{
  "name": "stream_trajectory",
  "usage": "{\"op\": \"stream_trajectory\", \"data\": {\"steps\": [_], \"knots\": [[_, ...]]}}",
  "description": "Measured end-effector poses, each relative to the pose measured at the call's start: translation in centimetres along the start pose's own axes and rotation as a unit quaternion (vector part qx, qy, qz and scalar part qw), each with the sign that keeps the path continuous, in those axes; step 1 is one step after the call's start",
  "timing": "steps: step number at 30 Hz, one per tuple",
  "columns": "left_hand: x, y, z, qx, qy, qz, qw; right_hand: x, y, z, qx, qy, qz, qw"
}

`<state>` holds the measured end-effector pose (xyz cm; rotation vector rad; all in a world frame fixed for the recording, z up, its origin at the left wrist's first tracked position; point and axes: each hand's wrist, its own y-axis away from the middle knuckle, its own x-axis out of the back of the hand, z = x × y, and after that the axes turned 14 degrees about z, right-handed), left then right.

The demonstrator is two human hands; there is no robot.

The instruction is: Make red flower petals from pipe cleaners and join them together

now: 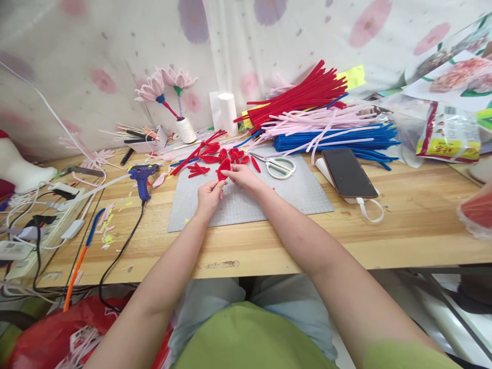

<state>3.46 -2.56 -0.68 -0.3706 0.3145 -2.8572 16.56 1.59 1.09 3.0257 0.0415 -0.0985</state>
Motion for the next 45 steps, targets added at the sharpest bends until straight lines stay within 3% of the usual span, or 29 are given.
{"op": "stream_trajectory", "data": {"steps": [3,11,20,23,27,29,32,39,42,45], "knots": [[0.0,0.0,0.1,0.031,0.027,-0.086,0.995,0.2,0.0,0.1,-0.002,-0.006,-0.030,1.000],[1.3,-0.6,0.5,0.097,0.092,-0.244,0.961,0.0,0.6,-0.1,0.013,-0.016,-0.095,0.995],[2.5,-1.5,1.1,0.148,0.071,-0.358,0.919,-0.2,1.1,-0.8,0.109,0.099,-0.127,0.981],[2.1,-1.6,0.8,0.146,0.100,-0.320,0.931,-0.3,0.7,-0.6,0.120,0.081,-0.074,0.987],[1.1,-1.3,0.1,0.091,0.073,-0.123,0.986,-0.3,-0.3,0.4,0.121,0.046,0.113,0.985],[0.6,-1.1,-0.1,0.055,0.036,-0.051,0.996,-0.4,-0.5,0.8,0.120,0.043,0.149,0.981],[0.3,-0.6,0.1,-0.004,0.006,-0.005,1.000,-0.5,-0.4,0.5,0.119,0.030,0.129,0.984],[0.5,0.0,1.0,-0.110,-0.021,-0.012,0.994,-0.4,0.6,-0.9,0.083,0.002,0.005,0.997],[0.5,-0.1,0.8,-0.103,-0.014,-0.020,0.994,-0.2,0.6,-0.8,0.071,0.002,-0.016,0.997],[0.4,-0.2,0.5,-0.044,0.009,-0.037,0.998,0.2,0.3,-0.7,0.051,0.005,-0.008,0.999]]}}
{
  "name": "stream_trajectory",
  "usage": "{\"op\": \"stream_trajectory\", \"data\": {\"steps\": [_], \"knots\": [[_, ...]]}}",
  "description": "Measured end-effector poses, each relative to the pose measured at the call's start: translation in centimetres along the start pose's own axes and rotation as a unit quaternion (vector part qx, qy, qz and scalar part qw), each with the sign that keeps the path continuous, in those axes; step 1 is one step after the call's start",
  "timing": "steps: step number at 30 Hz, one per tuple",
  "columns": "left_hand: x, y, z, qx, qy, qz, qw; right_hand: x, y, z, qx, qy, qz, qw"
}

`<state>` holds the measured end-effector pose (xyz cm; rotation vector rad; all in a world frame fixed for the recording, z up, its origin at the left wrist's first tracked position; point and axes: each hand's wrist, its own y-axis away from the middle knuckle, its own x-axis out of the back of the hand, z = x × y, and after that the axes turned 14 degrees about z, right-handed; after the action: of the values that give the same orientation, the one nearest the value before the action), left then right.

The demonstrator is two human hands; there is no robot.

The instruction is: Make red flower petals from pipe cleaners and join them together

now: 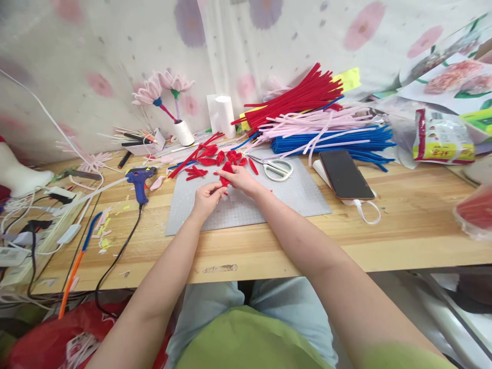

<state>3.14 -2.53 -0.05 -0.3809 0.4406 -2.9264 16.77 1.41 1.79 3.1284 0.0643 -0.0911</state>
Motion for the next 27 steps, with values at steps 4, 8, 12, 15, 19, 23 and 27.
{"op": "stream_trajectory", "data": {"steps": [4,8,12,15,19,23,27], "knots": [[0.0,0.0,-0.4,0.075,0.048,-0.014,0.996,0.6,-0.5,0.2,-0.021,0.003,0.025,0.999],[0.2,0.0,-0.6,0.132,0.074,-0.043,0.988,0.8,-0.9,0.5,0.002,0.028,0.023,0.999],[0.5,0.0,-0.5,0.105,0.068,0.013,0.992,1.6,-1.4,0.6,-0.035,-0.072,0.018,0.997],[0.6,-0.1,-0.3,0.089,0.070,0.069,0.991,2.6,-1.8,0.7,-0.042,-0.115,0.046,0.991],[0.6,-0.7,-0.7,0.119,0.073,0.087,0.986,2.8,-1.7,1.2,-0.033,-0.085,0.056,0.994],[1.1,-1.5,-1.7,0.105,0.024,0.121,0.987,2.1,-1.5,1.6,-0.025,-0.052,0.077,0.995],[1.9,-2.1,-2.4,0.024,-0.047,0.178,0.983,1.9,-1.7,1.5,-0.028,-0.049,0.130,0.990]]}}
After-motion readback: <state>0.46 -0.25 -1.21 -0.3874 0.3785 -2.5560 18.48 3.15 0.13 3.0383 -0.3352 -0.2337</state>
